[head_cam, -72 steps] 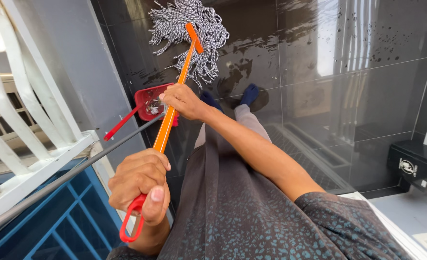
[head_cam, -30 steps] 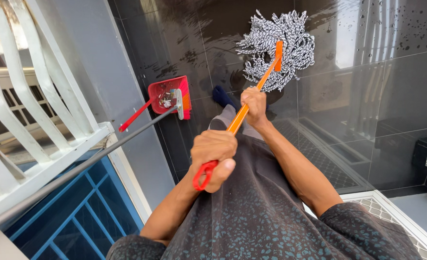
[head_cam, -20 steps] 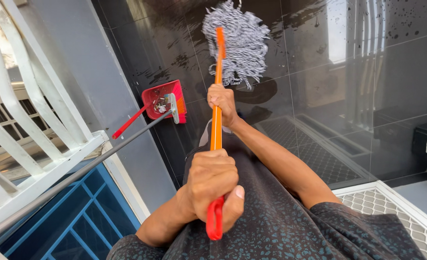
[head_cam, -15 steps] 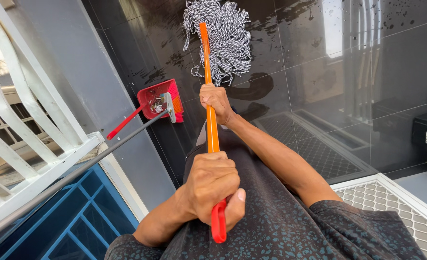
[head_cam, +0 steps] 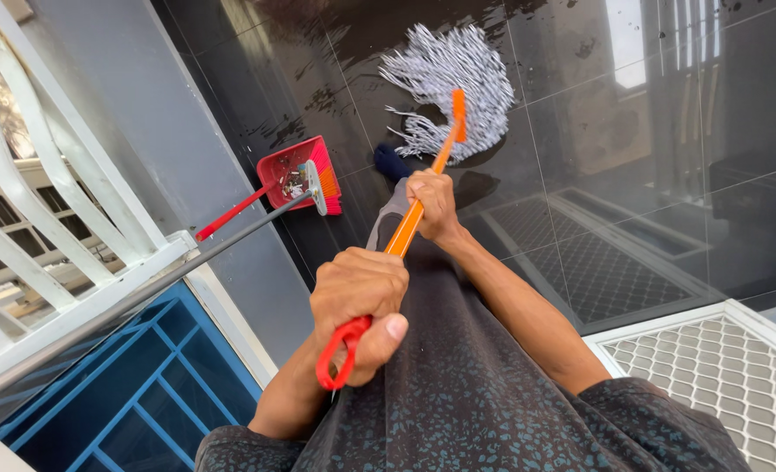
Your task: The person cleans a dark-tiled floor using a mop, pushing and pulling it across the wet surface.
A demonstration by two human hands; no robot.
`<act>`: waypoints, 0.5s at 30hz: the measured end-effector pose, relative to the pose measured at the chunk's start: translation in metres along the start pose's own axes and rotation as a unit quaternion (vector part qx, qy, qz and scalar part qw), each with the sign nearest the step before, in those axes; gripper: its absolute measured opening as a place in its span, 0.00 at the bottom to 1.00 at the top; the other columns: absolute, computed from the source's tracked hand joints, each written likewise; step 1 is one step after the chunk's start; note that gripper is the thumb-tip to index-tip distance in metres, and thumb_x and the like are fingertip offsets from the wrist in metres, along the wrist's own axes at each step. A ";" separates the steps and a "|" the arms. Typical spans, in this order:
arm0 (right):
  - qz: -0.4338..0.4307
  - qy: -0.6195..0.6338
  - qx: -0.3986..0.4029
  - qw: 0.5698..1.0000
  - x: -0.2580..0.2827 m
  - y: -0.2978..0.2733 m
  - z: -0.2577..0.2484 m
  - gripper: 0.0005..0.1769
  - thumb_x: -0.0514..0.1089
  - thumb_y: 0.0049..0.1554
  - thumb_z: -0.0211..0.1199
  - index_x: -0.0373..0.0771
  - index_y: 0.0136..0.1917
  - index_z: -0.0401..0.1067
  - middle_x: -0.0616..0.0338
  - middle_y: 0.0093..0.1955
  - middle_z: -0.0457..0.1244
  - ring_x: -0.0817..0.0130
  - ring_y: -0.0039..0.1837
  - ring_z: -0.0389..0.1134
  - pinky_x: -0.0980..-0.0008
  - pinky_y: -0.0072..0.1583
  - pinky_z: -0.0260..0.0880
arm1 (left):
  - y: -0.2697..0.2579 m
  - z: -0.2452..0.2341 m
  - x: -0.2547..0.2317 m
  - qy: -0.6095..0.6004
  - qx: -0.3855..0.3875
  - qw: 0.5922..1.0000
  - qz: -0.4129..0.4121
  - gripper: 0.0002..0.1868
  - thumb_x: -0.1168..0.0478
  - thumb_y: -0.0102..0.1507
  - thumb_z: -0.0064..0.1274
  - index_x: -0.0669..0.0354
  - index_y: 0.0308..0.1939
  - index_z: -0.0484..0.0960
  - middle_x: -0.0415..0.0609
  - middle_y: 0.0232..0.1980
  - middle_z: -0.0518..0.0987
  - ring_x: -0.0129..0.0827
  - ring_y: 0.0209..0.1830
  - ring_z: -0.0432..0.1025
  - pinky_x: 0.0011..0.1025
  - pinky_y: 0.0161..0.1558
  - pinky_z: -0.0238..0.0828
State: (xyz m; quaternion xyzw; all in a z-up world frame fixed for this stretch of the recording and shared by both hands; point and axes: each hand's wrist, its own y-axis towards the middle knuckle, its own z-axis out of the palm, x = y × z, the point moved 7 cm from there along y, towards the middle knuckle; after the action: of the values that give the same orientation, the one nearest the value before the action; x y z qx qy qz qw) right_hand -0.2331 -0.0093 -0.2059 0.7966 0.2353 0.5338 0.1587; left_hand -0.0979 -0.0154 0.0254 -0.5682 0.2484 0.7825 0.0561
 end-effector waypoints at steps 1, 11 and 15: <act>0.042 -0.020 0.006 0.999 -0.004 -0.013 -0.004 0.15 0.38 0.54 0.56 0.37 0.33 0.52 0.53 0.28 0.53 0.55 0.30 0.56 0.58 0.36 0.48 | -0.002 0.000 0.005 -0.026 -0.007 1.000 -0.008 0.16 0.67 0.57 0.49 0.59 0.20 0.58 0.46 0.19 0.60 0.37 0.16 0.58 0.34 0.26 0.55; 0.029 -0.078 -0.074 0.994 -0.004 -0.034 -0.015 0.18 0.39 0.55 0.57 0.35 0.30 0.52 0.55 0.26 0.52 0.59 0.28 0.56 0.61 0.34 0.47 | -0.011 0.011 0.015 -0.022 0.067 0.997 -0.025 0.13 0.69 0.53 0.47 0.60 0.20 0.58 0.48 0.20 0.59 0.39 0.17 0.57 0.36 0.28 0.53; 0.036 -0.024 -0.084 0.996 0.000 0.002 0.017 0.17 0.42 0.51 0.56 0.39 0.30 0.50 0.55 0.26 0.51 0.58 0.29 0.55 0.61 0.35 0.49 | -0.006 -0.007 -0.008 0.045 0.096 0.994 -0.016 0.13 0.71 0.51 0.48 0.59 0.20 0.58 0.48 0.21 0.57 0.41 0.18 0.55 0.37 0.27 0.51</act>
State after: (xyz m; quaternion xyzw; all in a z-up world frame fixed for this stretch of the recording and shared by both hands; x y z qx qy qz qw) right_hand -0.2173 -0.0112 -0.2114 0.8009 0.1568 0.5378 0.2114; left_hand -0.0868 -0.0114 0.0289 -0.5990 0.3156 0.7275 0.1112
